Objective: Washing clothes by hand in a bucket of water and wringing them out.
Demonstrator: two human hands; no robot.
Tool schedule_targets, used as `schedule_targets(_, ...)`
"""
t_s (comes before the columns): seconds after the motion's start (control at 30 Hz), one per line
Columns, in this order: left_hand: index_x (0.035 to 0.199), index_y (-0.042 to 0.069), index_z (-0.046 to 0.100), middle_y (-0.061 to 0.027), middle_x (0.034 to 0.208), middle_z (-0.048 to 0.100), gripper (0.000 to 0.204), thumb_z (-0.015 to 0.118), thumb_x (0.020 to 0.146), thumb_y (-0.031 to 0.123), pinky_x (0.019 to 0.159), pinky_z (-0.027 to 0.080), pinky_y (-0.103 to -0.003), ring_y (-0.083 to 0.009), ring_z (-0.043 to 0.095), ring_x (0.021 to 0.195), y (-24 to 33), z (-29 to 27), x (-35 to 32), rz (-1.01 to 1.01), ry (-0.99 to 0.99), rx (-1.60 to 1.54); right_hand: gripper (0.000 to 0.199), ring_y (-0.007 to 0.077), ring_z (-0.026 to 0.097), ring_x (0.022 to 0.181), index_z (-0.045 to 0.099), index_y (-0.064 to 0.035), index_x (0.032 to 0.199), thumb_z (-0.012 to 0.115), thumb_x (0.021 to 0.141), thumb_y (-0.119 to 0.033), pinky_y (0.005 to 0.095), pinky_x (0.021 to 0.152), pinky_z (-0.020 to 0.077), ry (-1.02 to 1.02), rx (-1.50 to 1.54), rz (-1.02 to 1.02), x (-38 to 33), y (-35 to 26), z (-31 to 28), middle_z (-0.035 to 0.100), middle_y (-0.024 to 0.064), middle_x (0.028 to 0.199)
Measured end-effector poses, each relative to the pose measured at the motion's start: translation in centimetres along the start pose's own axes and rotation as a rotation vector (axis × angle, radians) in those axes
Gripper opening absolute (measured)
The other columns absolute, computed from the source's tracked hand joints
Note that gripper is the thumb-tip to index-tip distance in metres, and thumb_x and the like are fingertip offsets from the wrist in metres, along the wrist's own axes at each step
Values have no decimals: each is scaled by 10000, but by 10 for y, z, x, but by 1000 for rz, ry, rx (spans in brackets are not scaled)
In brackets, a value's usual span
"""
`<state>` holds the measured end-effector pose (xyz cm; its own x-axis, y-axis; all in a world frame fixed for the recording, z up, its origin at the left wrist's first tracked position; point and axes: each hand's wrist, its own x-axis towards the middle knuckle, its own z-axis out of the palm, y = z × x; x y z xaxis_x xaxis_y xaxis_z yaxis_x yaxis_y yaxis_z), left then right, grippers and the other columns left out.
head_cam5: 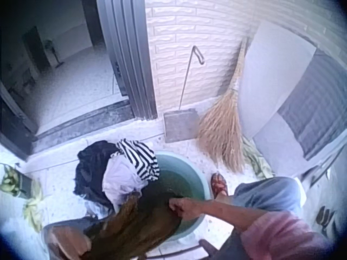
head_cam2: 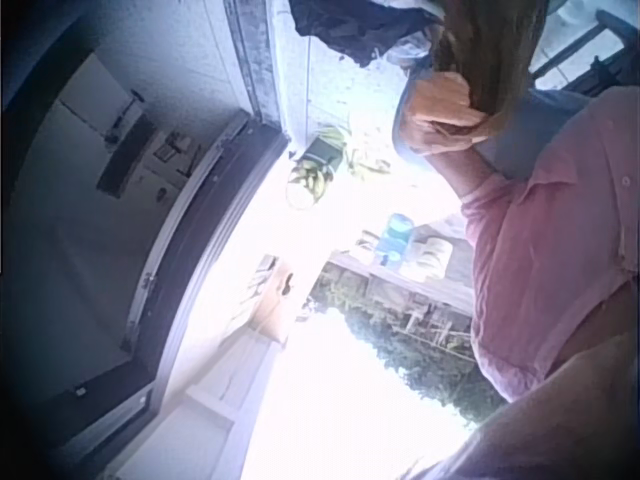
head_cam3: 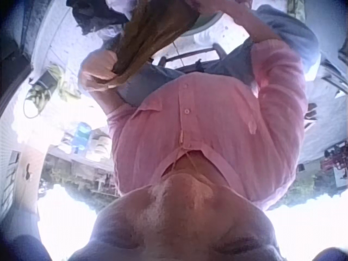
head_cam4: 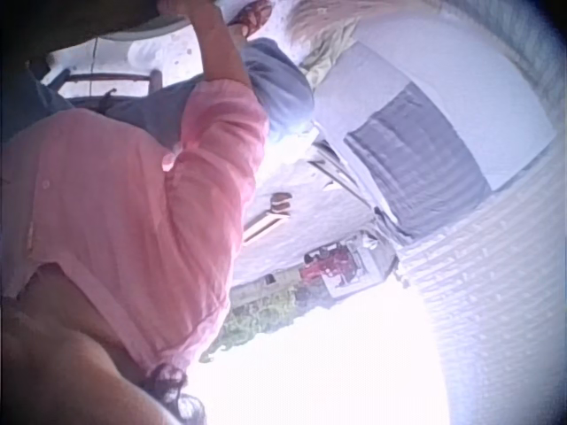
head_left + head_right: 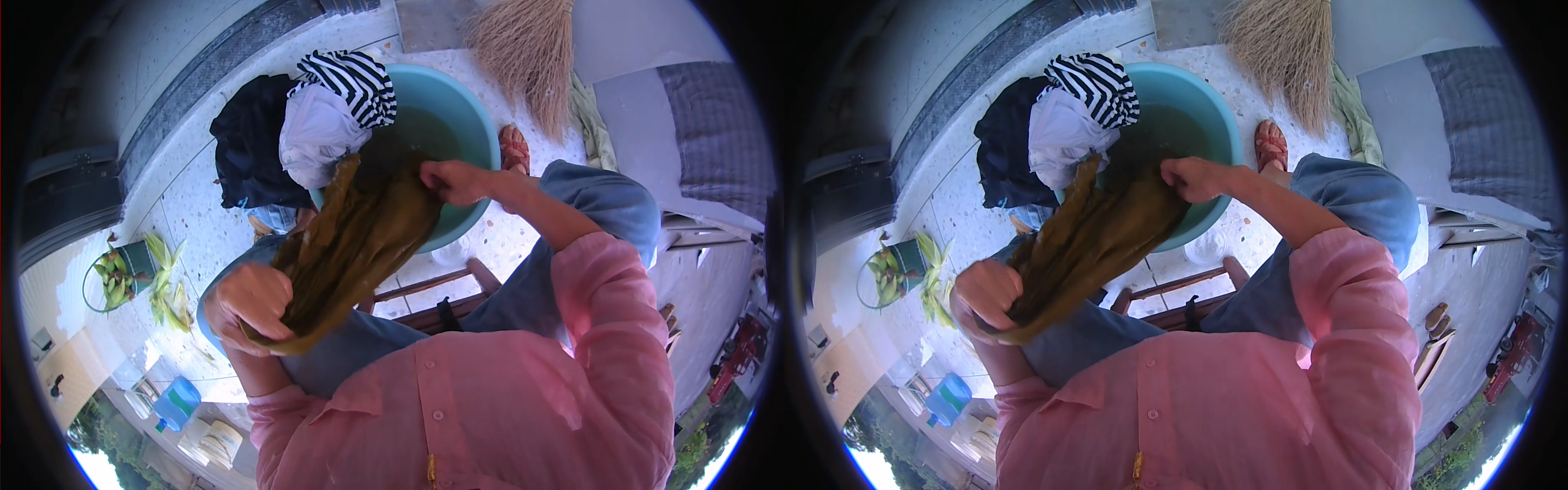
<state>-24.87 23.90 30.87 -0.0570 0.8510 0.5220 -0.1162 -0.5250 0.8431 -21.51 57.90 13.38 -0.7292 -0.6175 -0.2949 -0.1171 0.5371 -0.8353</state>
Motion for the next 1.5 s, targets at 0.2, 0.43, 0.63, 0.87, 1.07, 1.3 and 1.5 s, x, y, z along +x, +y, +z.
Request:
schedule_targets(0.2, 819, -60, 629, -118, 641, 614, 312, 752, 577, 94, 528, 417, -282, -160, 547, 512, 7, 29, -6, -163, 1054, 285, 301, 356, 584, 890, 520, -67, 1020, 623, 739, -98, 405, 762, 473, 311, -65, 272, 1, 0, -9, 586, 180, 913)
schedule_targets(0.43, 946, -50, 597, -118, 863, 647, 401, 711, 565, 3, 721, 473, -271, -153, 610, 777, 13, 29, -20, -428, 1289, 358, 210, 224, 631, 641, 604, 9, 860, 614, 851, -201, 338, 570, 515, 160, 281, 394, -14, -52, -43, 631, 107, 710)
schedule_targets(0.63, 775, -49, 646, -74, 678, 644, 246, 745, 567, 38, 608, 435, -202, -97, 586, 612, 10, 20, 23, -558, 1039, 362, 269, 223, 637, 729, 659, 19, 889, 580, 801, -223, 336, 617, 499, -1042, 300, 21, -65, 8, 114, 666, 131, 820)
schedule_targets(0.87, 786, -48, 657, -80, 653, 636, 315, 819, 592, 140, 571, 425, -202, -99, 578, 578, 1, 17, 17, -570, 915, 293, 475, 375, 466, 1193, 469, 70, 1219, 579, 812, -149, 445, 931, 431, -533, -613, 319, -75, 82, 215, 427, 270, 1302)
schedule_targets(1.07, 826, -60, 649, -78, 704, 641, 331, 794, 644, 175, 606, 434, -211, -103, 582, 626, 10, 15, 21, -612, 1182, 325, 429, 357, 390, 1253, 427, 55, 1260, 488, 876, -125, 418, 947, 412, -311, -541, 366, -72, 107, 256, 449, 226, 1278)
schedule_targets(1.3, 889, -59, 638, -82, 761, 647, 346, 783, 675, 171, 654, 459, -226, -105, 595, 692, -1, 14, 21, -623, 1282, 305, 325, 336, 519, 1063, 569, 23, 1112, 553, 822, -123, 423, 869, 470, -445, -555, 267, -69, 118, 260, 519, 205, 1142)
schedule_targets(1.5, 974, -49, 614, -95, 858, 651, 340, 755, 730, 140, 727, 487, -259, -135, 615, 771, -7, 7, 29, -613, 1324, 228, 369, 336, 581, 972, 603, 13, 983, 675, 753, -266, 398, 836, 482, -110, -190, 429, -74, 132, 235, 592, 210, 1007)
